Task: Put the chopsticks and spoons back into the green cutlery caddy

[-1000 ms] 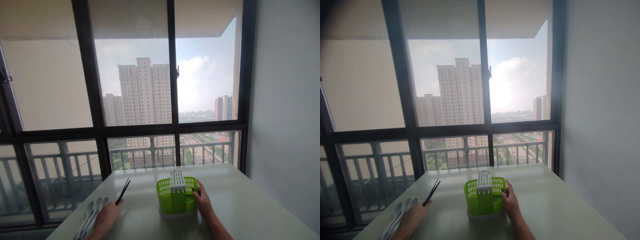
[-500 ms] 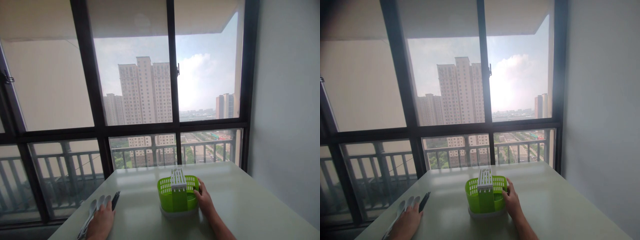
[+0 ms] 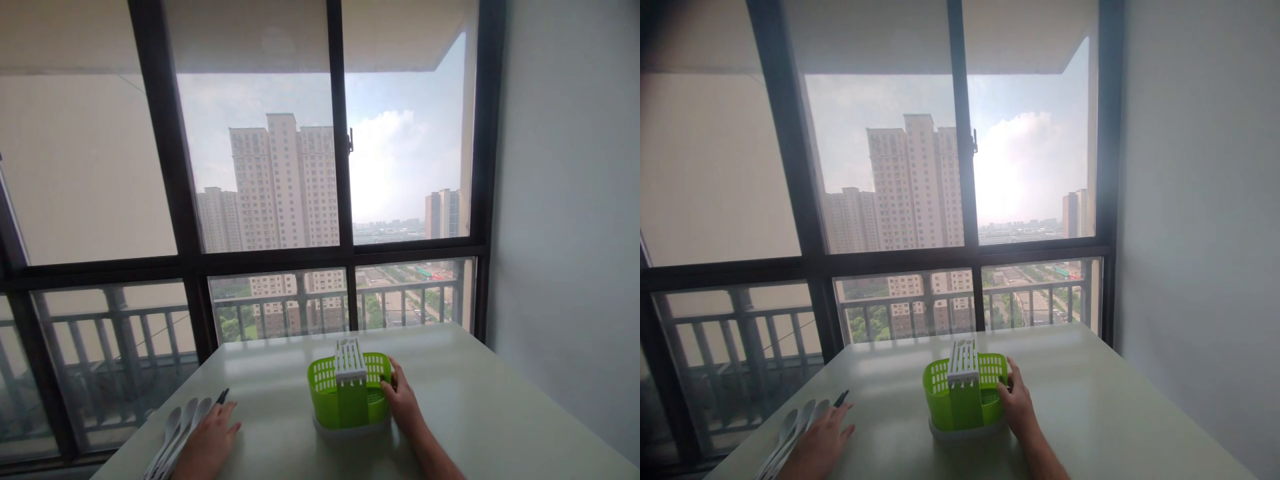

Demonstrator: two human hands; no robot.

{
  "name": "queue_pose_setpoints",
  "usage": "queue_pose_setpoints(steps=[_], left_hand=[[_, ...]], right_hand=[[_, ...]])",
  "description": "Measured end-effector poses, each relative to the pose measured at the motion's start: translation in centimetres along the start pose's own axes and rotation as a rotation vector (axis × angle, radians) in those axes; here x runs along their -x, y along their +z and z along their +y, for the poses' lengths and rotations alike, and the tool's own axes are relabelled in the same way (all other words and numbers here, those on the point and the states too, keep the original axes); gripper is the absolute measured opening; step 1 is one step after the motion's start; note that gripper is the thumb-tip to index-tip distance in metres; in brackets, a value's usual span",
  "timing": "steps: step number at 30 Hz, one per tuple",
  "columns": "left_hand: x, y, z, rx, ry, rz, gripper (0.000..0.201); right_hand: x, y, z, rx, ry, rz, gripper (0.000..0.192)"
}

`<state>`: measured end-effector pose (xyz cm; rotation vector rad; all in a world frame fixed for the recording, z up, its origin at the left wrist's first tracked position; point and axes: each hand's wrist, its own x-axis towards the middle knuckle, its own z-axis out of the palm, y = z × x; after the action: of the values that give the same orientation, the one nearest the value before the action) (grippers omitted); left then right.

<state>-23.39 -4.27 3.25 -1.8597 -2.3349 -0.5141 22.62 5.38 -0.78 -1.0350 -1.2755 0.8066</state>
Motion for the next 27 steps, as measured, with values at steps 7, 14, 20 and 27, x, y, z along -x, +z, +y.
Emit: queue_pose_setpoints(steps=[7, 14, 20, 27], left_hand=[[4.7, -3.8, 16.3, 0.319, 0.452, 0.287, 0.071], [5.8, -3.3, 26.4, -0.001, 0.803, 0.517, 0.075], [-0.5, -1.6, 22.7, -0.04, 0.682, 0.481, 0.063], [-9.2, -4.4, 12.2, -0.11, 0.435, 0.29, 0.05]], right_hand=[[0.5, 0.3, -0.7, -0.07, -0.003, -0.092, 0.076], [0.7, 1.0, 0.2, -0.024, -0.055, -0.17, 0.073], [0.5, 0.4, 1.7, 0.054, 0.031, -0.035, 0.082], [0.5, 0.7, 1.5, 0.133, 0.067, -0.01, 0.08]])
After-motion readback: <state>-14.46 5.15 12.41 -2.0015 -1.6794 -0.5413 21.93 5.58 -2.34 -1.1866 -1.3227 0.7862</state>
